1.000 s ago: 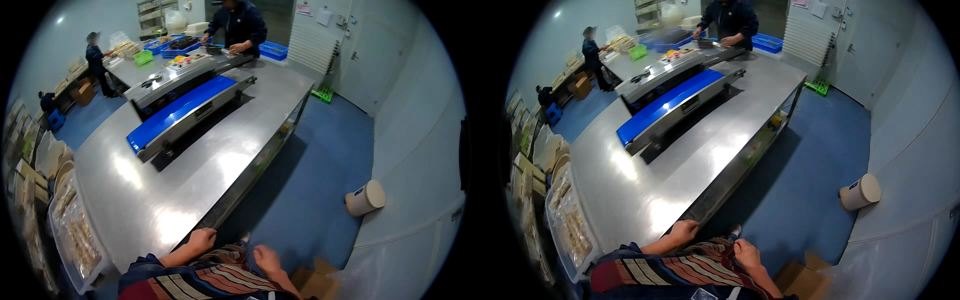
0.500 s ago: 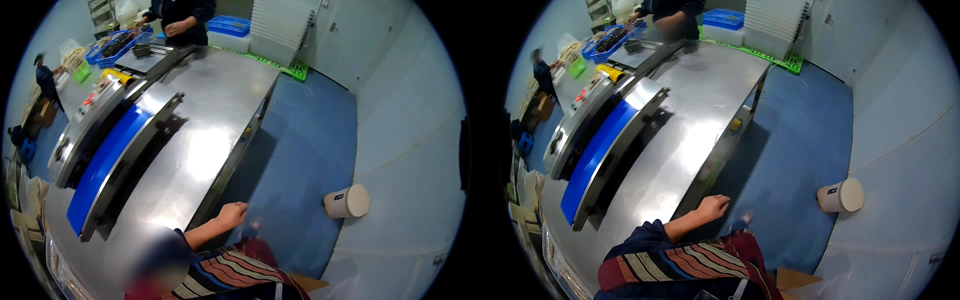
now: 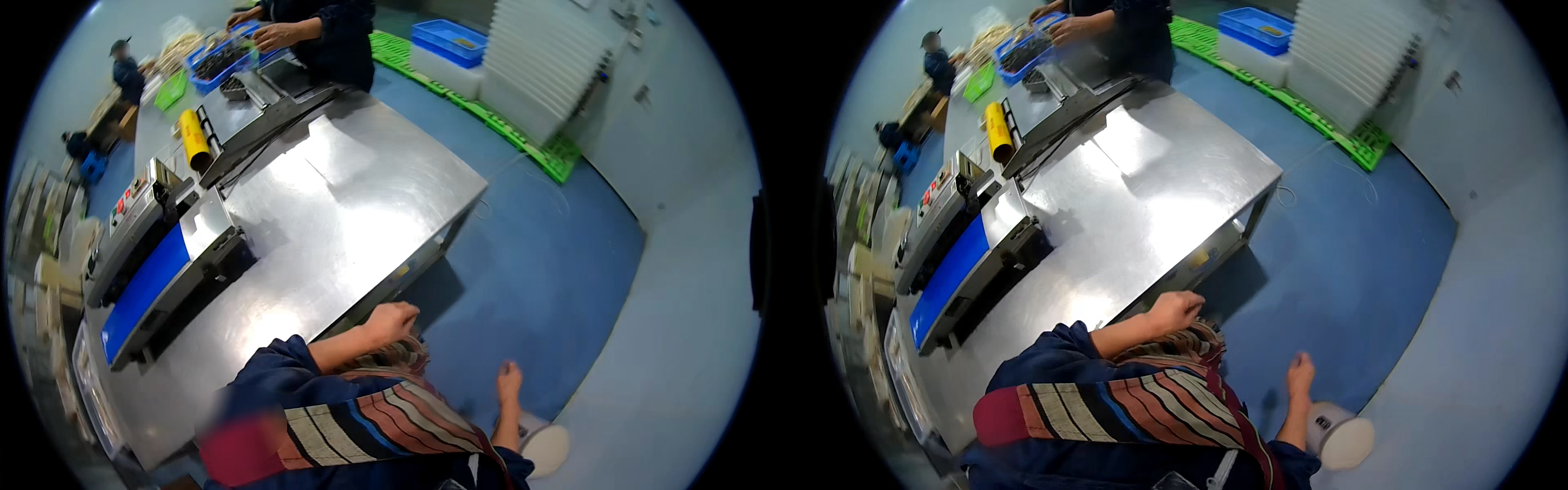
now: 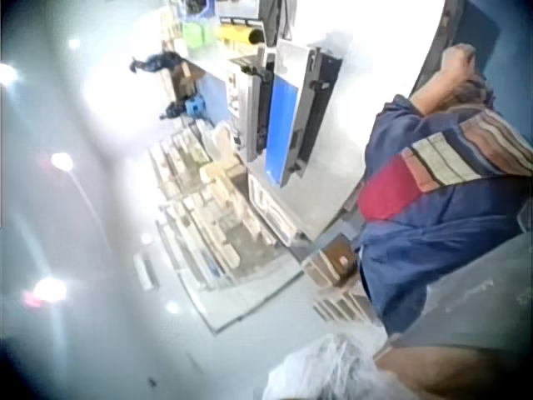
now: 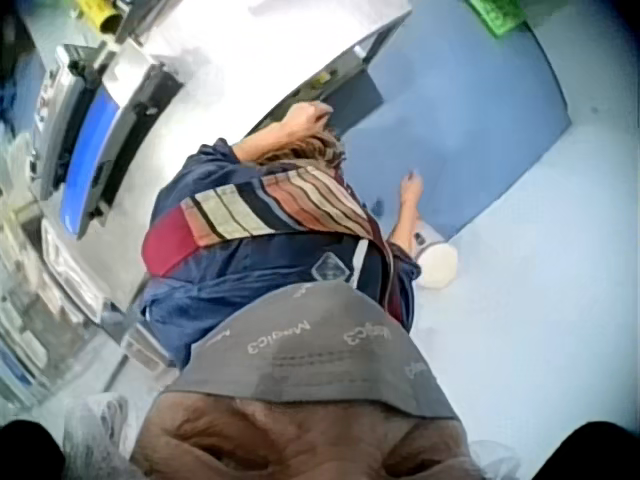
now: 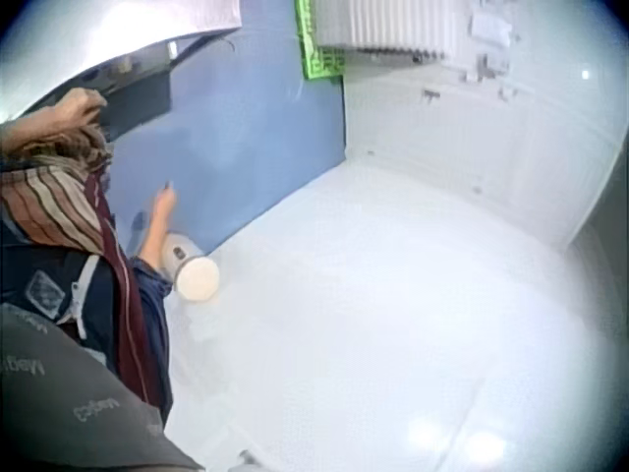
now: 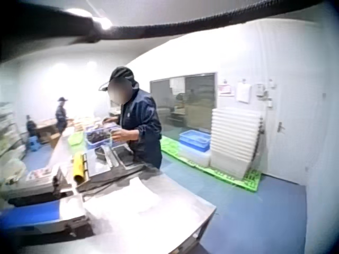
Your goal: The person places dried food items into clear plastic bags and seals them using a heat-sealing machine. They handle various dried goods, including white strips and yellow pieces, placing them into bags and arranging the sealed packages into a large plastic bin.
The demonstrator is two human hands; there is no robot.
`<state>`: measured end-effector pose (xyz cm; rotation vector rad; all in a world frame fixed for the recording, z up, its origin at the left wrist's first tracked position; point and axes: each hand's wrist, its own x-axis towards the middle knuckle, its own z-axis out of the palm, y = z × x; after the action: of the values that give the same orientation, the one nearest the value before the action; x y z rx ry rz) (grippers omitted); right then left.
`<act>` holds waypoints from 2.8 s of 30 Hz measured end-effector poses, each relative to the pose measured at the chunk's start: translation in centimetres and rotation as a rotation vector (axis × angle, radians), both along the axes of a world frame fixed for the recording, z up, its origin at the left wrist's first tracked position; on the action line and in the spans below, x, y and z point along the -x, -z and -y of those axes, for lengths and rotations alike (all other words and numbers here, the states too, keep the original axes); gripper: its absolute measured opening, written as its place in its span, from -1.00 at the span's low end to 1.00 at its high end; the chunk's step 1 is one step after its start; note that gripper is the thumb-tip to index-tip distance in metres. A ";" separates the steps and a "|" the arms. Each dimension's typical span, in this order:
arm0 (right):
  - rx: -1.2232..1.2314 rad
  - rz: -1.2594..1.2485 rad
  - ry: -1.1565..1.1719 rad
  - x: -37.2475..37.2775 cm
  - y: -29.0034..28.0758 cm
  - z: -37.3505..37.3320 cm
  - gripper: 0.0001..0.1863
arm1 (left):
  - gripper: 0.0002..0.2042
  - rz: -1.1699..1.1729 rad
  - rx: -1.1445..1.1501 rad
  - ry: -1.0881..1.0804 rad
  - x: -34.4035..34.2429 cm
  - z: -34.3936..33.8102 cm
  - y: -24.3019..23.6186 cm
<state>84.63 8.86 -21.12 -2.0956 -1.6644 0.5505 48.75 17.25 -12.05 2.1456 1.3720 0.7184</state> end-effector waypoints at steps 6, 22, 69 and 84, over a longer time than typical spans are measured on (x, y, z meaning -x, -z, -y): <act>-0.155 -0.310 -0.026 -5.4 -4.5 -21.7 -0.85 | -0.89 0.144 -0.073 -0.614 -2.9 -18.9 3.3; 0.774 0.020 -0.028 -33.9 4.1 -45.8 -0.64 | -0.88 -0.376 -0.074 -0.906 -11.7 -48.9 6.0; 0.549 0.823 -2.028 52.1 4.6 -157.3 -0.79 | -0.81 0.752 0.160 -2.663 -10.8 -98.7 10.6; 0.243 0.082 -3.203 35.4 -5.5 -96.8 -0.78 | -0.82 2.269 0.137 -3.718 -56.7 -98.7 19.5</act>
<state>49.19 105.63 -15.63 -1.6136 1.9271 -0.5946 105.50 115.94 -31.50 2.7364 -0.4918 -1.0238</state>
